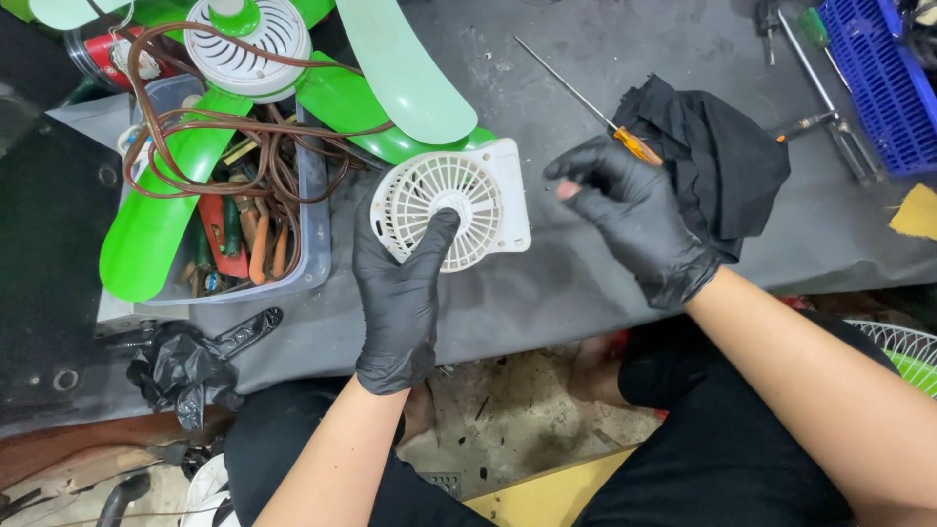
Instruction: Securing the plastic housing of a small portable fan using a screwdriver and manual pressure to snap parts into place.
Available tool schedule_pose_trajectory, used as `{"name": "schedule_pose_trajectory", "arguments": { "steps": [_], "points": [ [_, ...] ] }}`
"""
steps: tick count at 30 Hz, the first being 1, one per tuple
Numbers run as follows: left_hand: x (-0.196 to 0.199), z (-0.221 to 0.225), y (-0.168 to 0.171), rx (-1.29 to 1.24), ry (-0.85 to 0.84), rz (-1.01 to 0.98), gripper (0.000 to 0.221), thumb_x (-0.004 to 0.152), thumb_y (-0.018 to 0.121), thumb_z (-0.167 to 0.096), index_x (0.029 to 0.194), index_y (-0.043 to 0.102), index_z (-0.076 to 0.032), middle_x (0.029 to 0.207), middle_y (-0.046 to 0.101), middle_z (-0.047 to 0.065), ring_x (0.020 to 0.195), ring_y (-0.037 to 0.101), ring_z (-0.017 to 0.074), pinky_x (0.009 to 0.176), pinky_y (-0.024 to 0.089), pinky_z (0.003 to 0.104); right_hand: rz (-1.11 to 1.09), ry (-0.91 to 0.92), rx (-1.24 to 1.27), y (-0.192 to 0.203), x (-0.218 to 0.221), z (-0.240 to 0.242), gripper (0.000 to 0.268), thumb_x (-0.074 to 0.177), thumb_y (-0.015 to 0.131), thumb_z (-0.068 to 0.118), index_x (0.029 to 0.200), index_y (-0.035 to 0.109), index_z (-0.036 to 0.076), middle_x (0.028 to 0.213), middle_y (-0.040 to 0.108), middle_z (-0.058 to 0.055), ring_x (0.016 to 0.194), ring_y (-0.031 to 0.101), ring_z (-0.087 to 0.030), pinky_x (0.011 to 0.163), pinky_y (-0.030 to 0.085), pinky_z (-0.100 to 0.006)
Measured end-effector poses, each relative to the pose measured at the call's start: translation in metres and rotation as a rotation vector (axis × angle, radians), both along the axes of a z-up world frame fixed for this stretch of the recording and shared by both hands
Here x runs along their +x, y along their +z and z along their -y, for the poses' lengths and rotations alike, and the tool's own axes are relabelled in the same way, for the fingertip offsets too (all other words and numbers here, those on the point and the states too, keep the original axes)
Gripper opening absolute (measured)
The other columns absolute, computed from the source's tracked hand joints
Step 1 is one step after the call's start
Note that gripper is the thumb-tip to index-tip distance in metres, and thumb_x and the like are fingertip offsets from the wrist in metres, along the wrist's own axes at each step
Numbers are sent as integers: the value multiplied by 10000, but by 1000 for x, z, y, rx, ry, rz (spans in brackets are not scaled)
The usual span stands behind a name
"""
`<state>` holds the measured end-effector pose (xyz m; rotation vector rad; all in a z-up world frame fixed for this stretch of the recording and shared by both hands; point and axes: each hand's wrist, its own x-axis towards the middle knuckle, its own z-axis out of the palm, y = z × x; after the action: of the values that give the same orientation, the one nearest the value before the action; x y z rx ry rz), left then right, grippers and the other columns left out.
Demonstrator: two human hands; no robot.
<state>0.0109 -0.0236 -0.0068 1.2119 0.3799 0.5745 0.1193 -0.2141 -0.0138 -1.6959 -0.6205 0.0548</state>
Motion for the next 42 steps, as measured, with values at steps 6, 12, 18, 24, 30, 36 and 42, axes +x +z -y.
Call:
{"name": "schedule_pose_trajectory", "arguments": {
  "steps": [6, 12, 18, 24, 30, 36, 42],
  "points": [
    [-6, 0, 4, -18, -59, 161, 475, 814, 748, -16, 1252, 571, -70, 1202, 653, 95, 1090, 638, 198, 1002, 564, 381, 209, -345, -701, 49, 32, 38, 194, 883, 634, 268, 1070, 684, 258, 1040, 655, 91, 913, 652, -118, 789, 423, -282],
    [-5, -3, 5, 32, -58, 217, 468, 831, 725, -26, 1265, 554, -65, 1226, 636, 91, 1121, 622, 204, 1038, 533, 384, 108, -202, -1120, 50, 51, 48, 259, 732, 678, 253, 975, 736, 184, 1089, 686, -61, 903, 652, -333, 696, 491, -459],
    [-5, -6, 2, -34, -85, 235, 484, 846, 710, -17, 1292, 531, -70, 1234, 626, 102, 1131, 619, 227, 1039, 533, 406, 93, -260, -1247, 21, 74, 66, 376, 889, 590, 434, 1155, 714, 198, 1258, 596, -124, 1077, 591, -399, 875, 468, -511],
    [-5, -14, -4, -45, -105, 232, 549, 860, 720, -36, 1358, 492, -82, 1324, 586, 112, 1216, 581, 248, 1088, 505, 423, 180, -306, -754, -3, 97, 104, 319, 950, 692, 254, 1208, 701, 66, 1033, 701, -159, 941, 646, -297, 806, 473, -394],
    [-5, -17, 8, -276, -78, 12, 632, 817, 694, -58, 1402, 472, -151, 1346, 599, 102, 1218, 608, 269, 993, 565, 435, -219, -545, -452, 5, 100, 115, 234, 981, 670, 390, 1132, 720, 218, 1015, 697, 42, 930, 623, -119, 807, 499, -289],
    [-1, -17, 12, -292, 6, 7, 700, 801, 692, -29, 1439, 433, -157, 1383, 573, 107, 1235, 584, 242, 1020, 542, 409, 414, -467, 80, -13, 118, 143, 173, 1213, 573, 207, 1138, 503, 68, 869, 501, -104, 599, 479, -178, 543, 394, -315],
    [1, -19, 4, -180, -6, 98, 609, 848, 685, -20, 1400, 455, -134, 1368, 575, 116, 1244, 567, 239, 1038, 527, 413, -34, -424, 467, 15, 49, 122, 490, 908, 631, 630, 1049, 537, 170, 855, 502, -24, 720, 478, -123, 623, 368, -234]
  ]
}}
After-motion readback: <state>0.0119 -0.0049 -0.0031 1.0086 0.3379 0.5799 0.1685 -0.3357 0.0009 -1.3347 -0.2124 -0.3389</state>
